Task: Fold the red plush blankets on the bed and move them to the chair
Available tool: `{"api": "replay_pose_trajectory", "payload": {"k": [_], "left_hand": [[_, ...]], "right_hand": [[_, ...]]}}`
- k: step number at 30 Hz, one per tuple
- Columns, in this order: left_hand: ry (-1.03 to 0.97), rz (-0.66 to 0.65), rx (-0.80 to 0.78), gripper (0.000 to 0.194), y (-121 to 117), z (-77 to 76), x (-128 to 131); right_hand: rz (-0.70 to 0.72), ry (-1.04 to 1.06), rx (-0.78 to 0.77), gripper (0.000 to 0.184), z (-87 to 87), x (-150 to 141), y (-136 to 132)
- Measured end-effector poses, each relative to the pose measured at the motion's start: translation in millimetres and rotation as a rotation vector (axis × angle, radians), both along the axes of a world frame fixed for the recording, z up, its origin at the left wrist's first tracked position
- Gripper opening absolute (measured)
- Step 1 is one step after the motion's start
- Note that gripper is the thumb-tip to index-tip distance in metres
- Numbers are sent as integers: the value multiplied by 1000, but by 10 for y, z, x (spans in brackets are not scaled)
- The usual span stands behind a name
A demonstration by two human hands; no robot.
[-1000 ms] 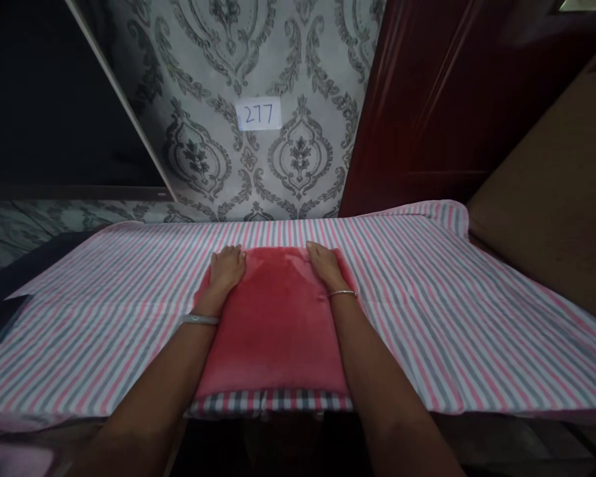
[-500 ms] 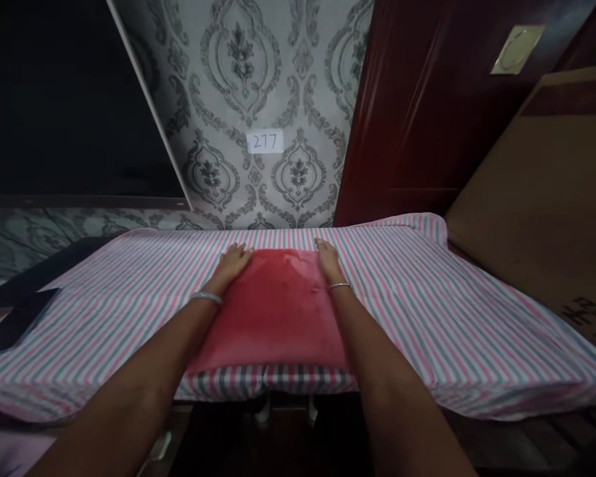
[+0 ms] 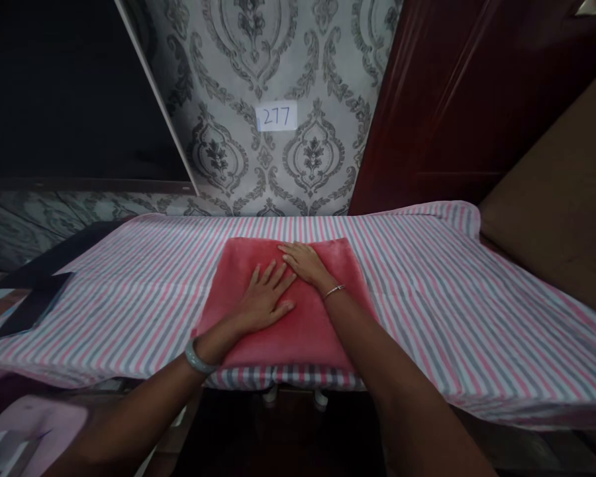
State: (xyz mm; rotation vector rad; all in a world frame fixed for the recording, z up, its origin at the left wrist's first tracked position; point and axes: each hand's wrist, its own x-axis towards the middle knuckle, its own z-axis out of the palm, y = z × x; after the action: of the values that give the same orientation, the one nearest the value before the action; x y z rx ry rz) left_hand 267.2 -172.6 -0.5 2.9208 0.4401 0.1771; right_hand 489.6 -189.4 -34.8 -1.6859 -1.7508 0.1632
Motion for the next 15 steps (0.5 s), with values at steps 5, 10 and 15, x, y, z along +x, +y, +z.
{"api": "replay_pose_trajectory", "payload": {"k": [5, 10, 15], "left_hand": [[38, -274, -185, 77, -377, 48, -378], [60, -379, -271, 71, -768, 76, -846], [9, -381, -380, 54, -749, 343, -908]], "right_hand": [[-32, 10, -12, 48, 40, -4, -31], [-40, 13, -20, 47, 38, -34, -34], [-37, 250, -23, 55, 150, -77, -8]]}}
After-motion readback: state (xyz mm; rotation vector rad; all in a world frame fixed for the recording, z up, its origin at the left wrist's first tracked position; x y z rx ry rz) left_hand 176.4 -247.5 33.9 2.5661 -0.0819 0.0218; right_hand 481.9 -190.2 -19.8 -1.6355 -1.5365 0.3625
